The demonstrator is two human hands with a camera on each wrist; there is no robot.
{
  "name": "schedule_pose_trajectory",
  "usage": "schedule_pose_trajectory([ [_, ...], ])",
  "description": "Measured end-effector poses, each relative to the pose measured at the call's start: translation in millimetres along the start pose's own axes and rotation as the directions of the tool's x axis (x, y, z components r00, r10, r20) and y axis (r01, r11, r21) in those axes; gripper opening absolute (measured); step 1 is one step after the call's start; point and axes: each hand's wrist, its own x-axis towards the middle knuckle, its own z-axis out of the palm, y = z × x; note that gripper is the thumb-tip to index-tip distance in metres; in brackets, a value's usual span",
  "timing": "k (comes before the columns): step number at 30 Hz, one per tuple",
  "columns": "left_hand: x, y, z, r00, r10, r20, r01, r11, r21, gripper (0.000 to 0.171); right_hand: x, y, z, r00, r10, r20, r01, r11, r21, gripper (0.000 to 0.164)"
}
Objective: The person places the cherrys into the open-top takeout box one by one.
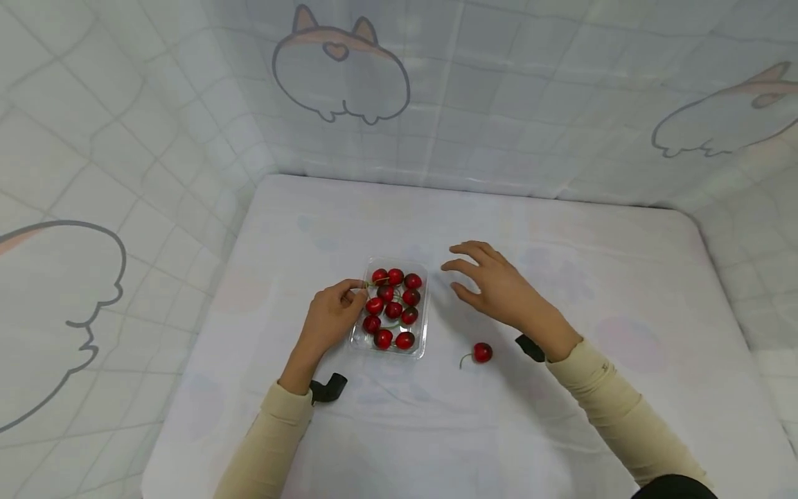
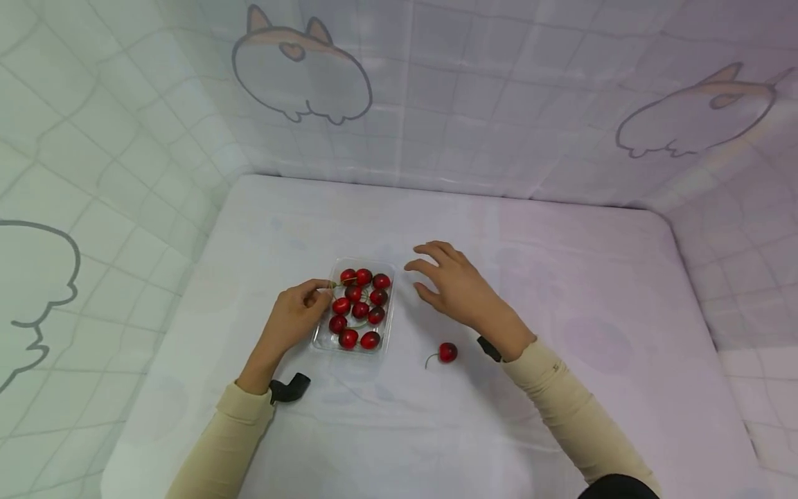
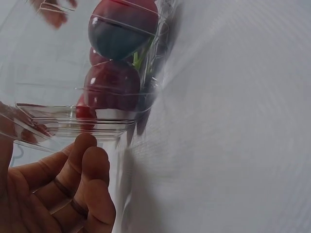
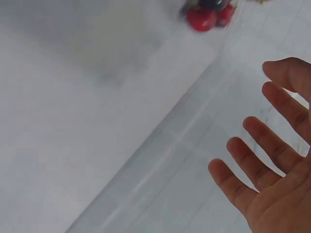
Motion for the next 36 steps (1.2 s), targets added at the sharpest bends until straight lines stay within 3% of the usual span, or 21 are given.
schedule_pose_trajectory([
  [6,0.9,-0.7,0.5,1.000,0.002,0.014,-0.002,1.000,-0.003,0.029,-49.4,13.8,-7.6,0.997,0.071,0.008,-0.071,0.997,0.010,0.034],
  [12,0.4,-0.1,-2.3,1.000,-0.002,0.013,0.002,1.000,0.001,0.030,-78.6,13.0,2.2,0.996,0.081,0.039,-0.083,0.995,0.061,0.036],
  [27,-0.5,-5.0,-8.1,1.000,-0.016,0.014,0.015,1.000,0.009,0.031,-104.7,-4.8,21.8,0.992,0.103,0.066,-0.112,0.984,0.139,0.039],
  [36,1.2,-11.1,-11.1,1.000,-0.017,0.006,0.017,1.000,0.013,0.030,-108.8,-13.5,38.4,0.995,0.068,0.071,-0.080,0.980,0.182,0.040],
])
